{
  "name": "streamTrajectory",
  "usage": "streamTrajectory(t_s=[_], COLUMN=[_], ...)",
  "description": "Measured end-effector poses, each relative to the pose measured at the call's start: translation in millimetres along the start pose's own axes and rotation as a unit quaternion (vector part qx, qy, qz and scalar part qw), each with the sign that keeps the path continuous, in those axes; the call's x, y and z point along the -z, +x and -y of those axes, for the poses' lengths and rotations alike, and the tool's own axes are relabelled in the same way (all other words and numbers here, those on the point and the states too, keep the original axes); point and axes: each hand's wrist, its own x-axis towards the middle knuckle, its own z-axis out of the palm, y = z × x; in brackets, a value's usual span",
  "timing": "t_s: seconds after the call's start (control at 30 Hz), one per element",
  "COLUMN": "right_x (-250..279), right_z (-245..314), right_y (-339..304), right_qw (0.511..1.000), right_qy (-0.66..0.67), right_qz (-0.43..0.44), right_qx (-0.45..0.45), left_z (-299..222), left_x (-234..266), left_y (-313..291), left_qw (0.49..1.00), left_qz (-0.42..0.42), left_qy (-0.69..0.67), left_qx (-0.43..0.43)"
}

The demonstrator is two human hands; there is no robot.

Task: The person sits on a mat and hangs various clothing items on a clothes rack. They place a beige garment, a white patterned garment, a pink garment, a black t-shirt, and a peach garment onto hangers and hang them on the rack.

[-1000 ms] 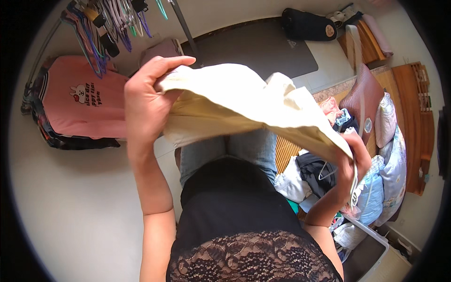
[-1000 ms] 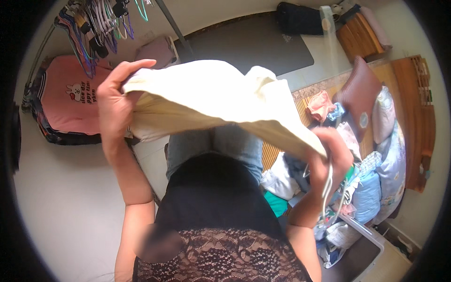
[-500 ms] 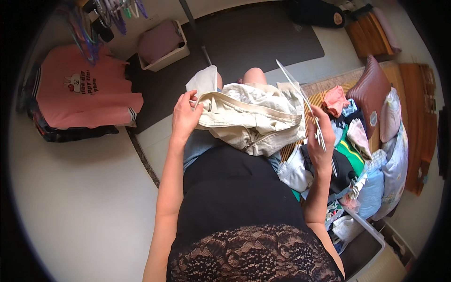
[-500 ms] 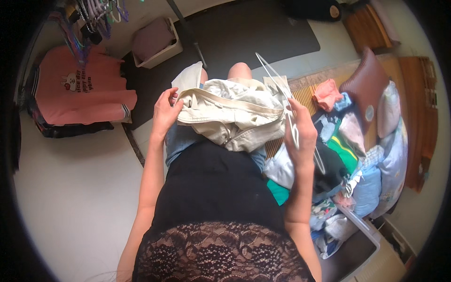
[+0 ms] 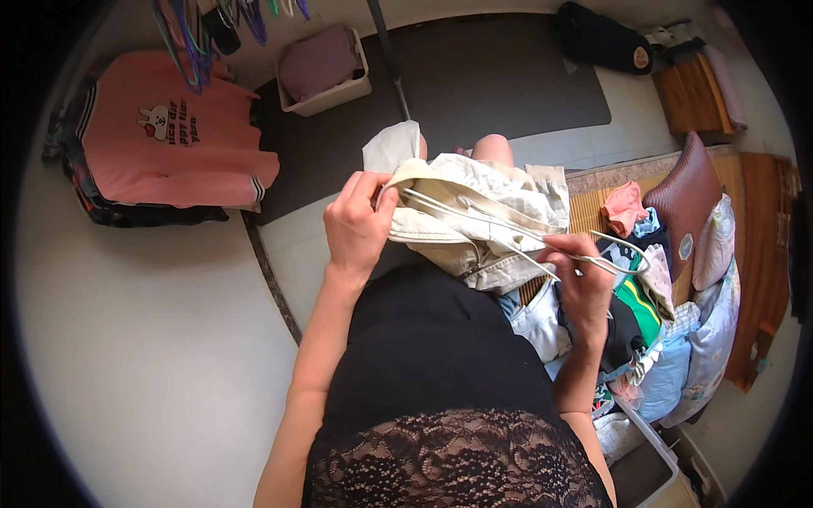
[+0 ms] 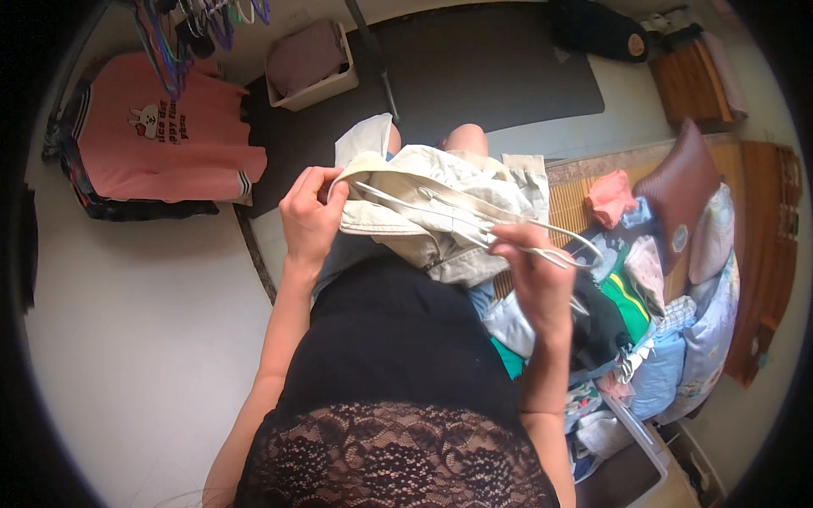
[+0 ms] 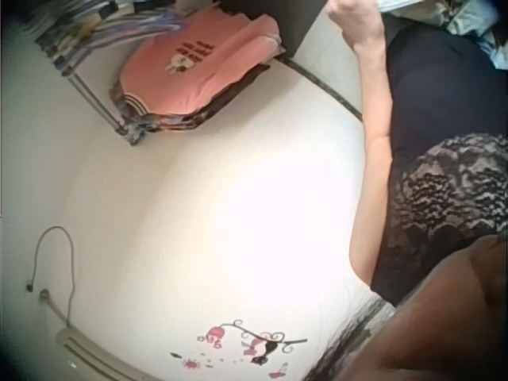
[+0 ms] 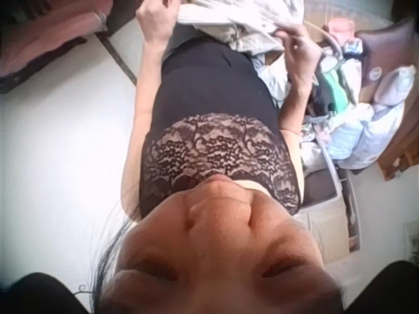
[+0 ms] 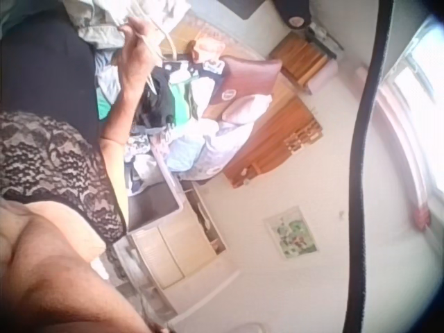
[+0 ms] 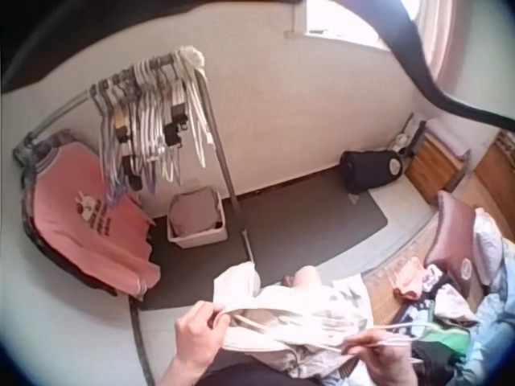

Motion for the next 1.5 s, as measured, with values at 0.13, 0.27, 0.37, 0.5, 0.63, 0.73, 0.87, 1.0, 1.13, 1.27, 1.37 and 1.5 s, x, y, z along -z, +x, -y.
streamTrajectory(t_s=[0.13, 0.27, 0.37, 0.5, 0.63, 0.73, 0.87, 1.0, 1.13, 1.27, 1.37, 1.5], right_x=[-43, -68, -78, -67, -45, -33, -24, -23, -36, -52, -54, -59], right_z=[-9, -8, -5, -17, -20, -27, -39, -44, -29, -15, 0, -10], right_y=[11, 20, 32, 31, 34, 42, 57, 62, 66, 64, 62, 62], right_qw=[0.999, 0.987, 0.993, 0.975, 0.963, 0.969, 0.943, 0.927, 0.94, 0.971, 0.977, 0.979], right_qy=[-0.035, 0.105, 0.042, 0.138, 0.259, 0.226, 0.315, 0.37, 0.324, 0.197, 0.162, 0.135], right_qz=[-0.024, -0.119, -0.103, -0.126, -0.049, -0.046, -0.056, -0.003, 0.023, 0.041, 0.038, 0.006], right_qx=[0.032, -0.003, 0.041, 0.117, 0.057, 0.09, 0.087, 0.059, 0.103, 0.126, 0.135, 0.151], left_z=[-32, -52, -65, -57, -47, -19, 23, 32, 2, -30, -49, -49], left_x=[6, 4, 1, 7, 44, 73, 95, 103, 83, 55, 32, 23], left_y=[-6, -18, -21, -2, 43, 75, 68, 55, 48, 38, 35, 35], left_qw=[0.994, 0.974, 0.949, 0.909, 0.96, 0.967, 0.939, 0.976, 0.997, 0.985, 0.975, 0.954], left_qz=[0.026, 0.096, 0.178, 0.226, -0.043, 0.109, 0.211, 0.162, 0.018, 0.047, 0.135, 0.252], left_qy=[-0.055, -0.155, -0.227, -0.184, -0.071, -0.036, -0.272, -0.142, 0.048, 0.042, 0.062, 0.117], left_qx=[-0.085, -0.132, -0.128, -0.296, -0.266, -0.229, -0.028, 0.02, -0.05, -0.162, -0.167, -0.108])
